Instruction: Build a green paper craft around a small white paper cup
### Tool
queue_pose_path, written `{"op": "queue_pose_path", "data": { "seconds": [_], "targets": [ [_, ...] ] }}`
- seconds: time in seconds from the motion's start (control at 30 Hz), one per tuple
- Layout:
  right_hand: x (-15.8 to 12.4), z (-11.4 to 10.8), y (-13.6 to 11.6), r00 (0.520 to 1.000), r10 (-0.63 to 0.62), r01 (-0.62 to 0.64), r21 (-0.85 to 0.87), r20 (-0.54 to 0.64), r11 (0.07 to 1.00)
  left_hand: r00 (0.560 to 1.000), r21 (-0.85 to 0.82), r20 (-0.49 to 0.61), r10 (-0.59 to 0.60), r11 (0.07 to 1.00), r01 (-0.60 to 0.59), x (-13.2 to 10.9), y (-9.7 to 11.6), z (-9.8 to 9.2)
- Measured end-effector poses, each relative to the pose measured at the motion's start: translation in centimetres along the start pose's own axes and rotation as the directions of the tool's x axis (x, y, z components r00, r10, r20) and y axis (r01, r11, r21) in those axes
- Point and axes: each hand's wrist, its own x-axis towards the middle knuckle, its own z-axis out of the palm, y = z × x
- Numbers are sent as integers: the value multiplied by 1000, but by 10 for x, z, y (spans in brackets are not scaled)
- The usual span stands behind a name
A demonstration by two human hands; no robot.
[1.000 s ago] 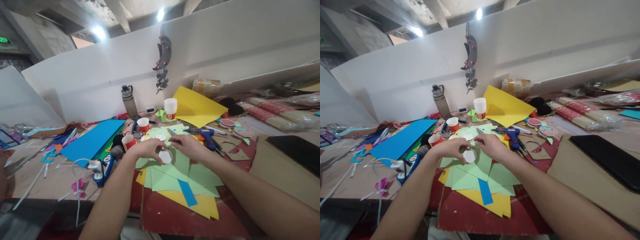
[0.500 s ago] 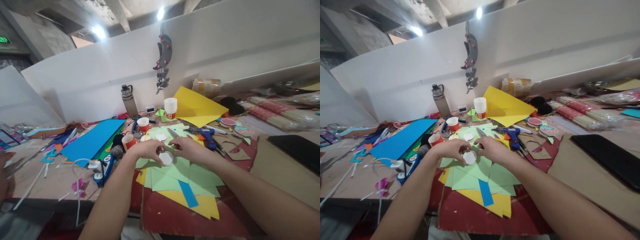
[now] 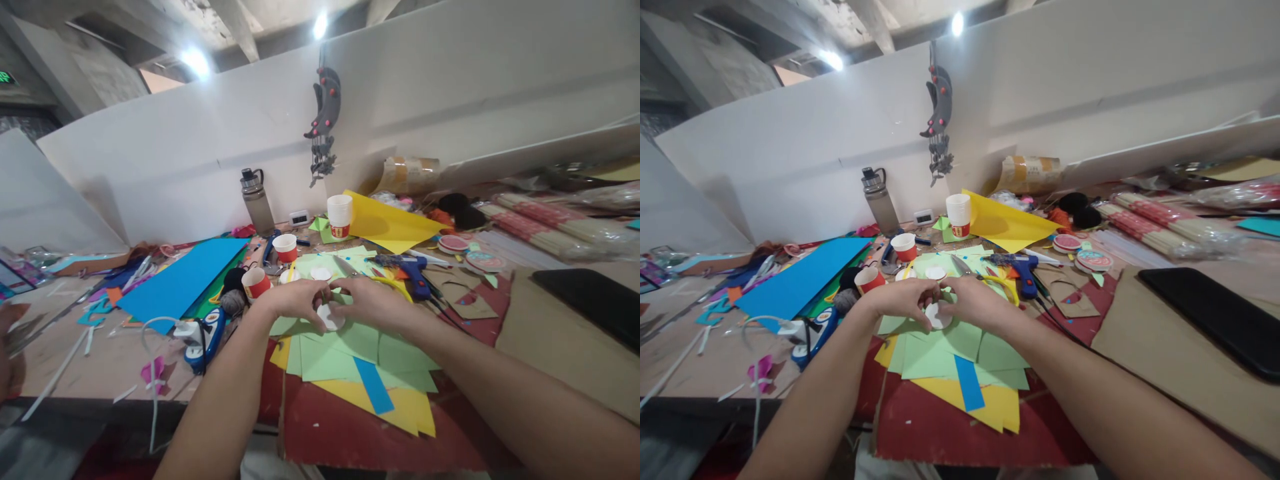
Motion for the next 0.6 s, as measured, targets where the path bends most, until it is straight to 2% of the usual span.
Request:
{"op": "queue_pose_path", "data": {
  "seconds": [0.13,0.2,0.27,0.33,0.37,0.47,0.53,0.6],
  "targets": [
    [0,3,2,998,63,-64,-18,-27,998,1000,-34,-6,-13,999,13,-2,2,-2],
    [1,2,6,994,103,-103,5,-30,995,999,-56,-44,-16,998,14,-4,3,-5],
    [1,0,9,992,126,-125,43,-22,991,986,-63,-166,-9,998,-1,-5,5,-9],
    [2,-2,11,992,130,-129,79,-6,989,950,-52,-313,6,998,-23,-7,6,-10],
    [2,-2,11,992,124,-124,91,-2,988,937,-48,-350,17,998,-36,-7,7,-10],
    [2,-4,10,997,74,-73,104,-8,992,953,-96,-301,24,994,-56,-6,9,-9],
    [1,-5,9,999,40,-38,118,-14,992,970,-129,-244,-2,991,-30,-5,9,-8],
    [0,-7,8,999,21,-17,124,-27,992,971,-121,-237,-40,993,11,-5,8,-7]
  ]
}}
